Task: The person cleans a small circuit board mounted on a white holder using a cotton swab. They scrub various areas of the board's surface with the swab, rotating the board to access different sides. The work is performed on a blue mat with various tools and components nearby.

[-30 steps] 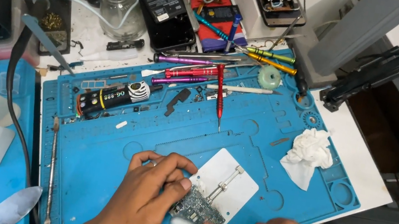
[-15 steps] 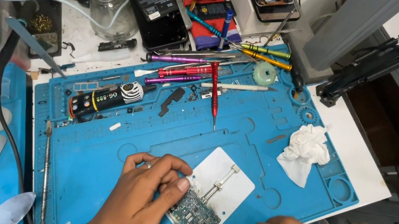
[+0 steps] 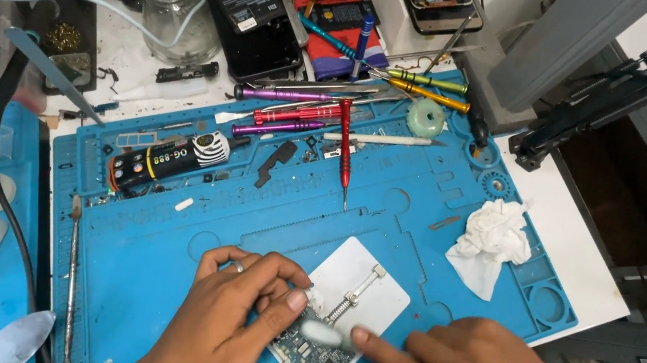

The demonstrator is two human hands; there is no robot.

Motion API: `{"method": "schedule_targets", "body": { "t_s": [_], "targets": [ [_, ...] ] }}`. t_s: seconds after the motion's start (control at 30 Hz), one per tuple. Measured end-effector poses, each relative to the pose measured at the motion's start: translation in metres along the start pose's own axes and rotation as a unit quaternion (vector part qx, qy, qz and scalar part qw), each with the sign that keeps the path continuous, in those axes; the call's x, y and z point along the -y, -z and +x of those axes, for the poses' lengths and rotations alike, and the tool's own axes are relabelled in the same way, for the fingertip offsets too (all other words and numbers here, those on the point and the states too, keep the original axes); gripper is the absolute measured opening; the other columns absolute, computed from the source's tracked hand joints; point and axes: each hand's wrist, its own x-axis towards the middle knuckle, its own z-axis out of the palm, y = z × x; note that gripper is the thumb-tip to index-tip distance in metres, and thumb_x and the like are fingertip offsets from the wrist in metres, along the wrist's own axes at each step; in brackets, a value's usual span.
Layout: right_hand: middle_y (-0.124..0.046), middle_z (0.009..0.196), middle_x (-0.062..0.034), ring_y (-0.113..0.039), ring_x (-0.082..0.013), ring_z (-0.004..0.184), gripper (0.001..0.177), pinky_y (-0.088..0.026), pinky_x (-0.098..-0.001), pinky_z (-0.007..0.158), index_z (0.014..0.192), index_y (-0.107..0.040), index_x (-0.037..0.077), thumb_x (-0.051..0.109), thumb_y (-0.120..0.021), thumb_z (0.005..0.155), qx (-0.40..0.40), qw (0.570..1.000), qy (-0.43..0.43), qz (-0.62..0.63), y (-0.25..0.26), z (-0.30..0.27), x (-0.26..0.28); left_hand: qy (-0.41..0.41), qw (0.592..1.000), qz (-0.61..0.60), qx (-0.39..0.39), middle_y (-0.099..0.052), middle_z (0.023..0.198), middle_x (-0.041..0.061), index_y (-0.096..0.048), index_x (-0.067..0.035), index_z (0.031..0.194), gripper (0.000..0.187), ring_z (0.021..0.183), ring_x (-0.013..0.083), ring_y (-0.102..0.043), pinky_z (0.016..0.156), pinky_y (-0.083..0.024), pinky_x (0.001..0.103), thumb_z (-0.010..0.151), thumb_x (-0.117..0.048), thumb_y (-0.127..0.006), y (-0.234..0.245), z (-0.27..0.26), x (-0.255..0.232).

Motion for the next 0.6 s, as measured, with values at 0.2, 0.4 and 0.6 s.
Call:
{"method": "schedule_targets", "body": {
  "t_s": [0.2, 0.4, 0.6],
  "targets": [
    [-0.054, 0.073, -0.0045, -0.051, -0.0246, 0.046, 0.053, -0.040, -0.0426, 0.039, 0.154, -0.037, 0.004, 0.027, -0.046, 0.107, -0.013, 1.000, 0.022, -0.007, 0.001, 0.003, 0.003, 0.002, 1.000, 0.000, 0.002, -0.058, 0.070, -0.009, -0.072, -0.024, 0.103, 0.032, 0.074, 0.0102, -0.066, 0.102, -0.031, 0.036, 0.099, -0.045, -0.048, 0.001, 0.001, 0.000],
    [-0.054, 0.075, -0.0086, -0.053, -0.0263, 0.047, 0.050, -0.039, -0.0428, 0.038, 0.153, -0.041, 0.003, 0.029, -0.049, 0.111, -0.001, 0.999, 0.053, 0.006, -0.009, -0.003, 0.010, -0.010, 1.000, 0.010, -0.006, -0.058, 0.065, -0.009, -0.073, -0.025, 0.099, 0.032, 0.070, 0.0122, -0.066, 0.104, -0.033, 0.037, 0.099, -0.046, -0.049, 0.000, 0.002, 0.001],
    [-0.055, 0.073, -0.0052, -0.051, -0.0253, 0.045, 0.056, -0.040, -0.0428, 0.038, 0.154, -0.036, 0.004, 0.028, -0.052, 0.106, -0.015, 1.000, 0.000, -0.016, -0.002, -0.001, 0.005, -0.020, 1.000, 0.013, -0.014, -0.064, 0.065, -0.010, -0.073, -0.024, 0.096, 0.032, 0.072, 0.0106, -0.069, 0.102, -0.033, 0.035, 0.098, -0.045, -0.048, 0.001, 0.001, -0.003]
  ]
}}
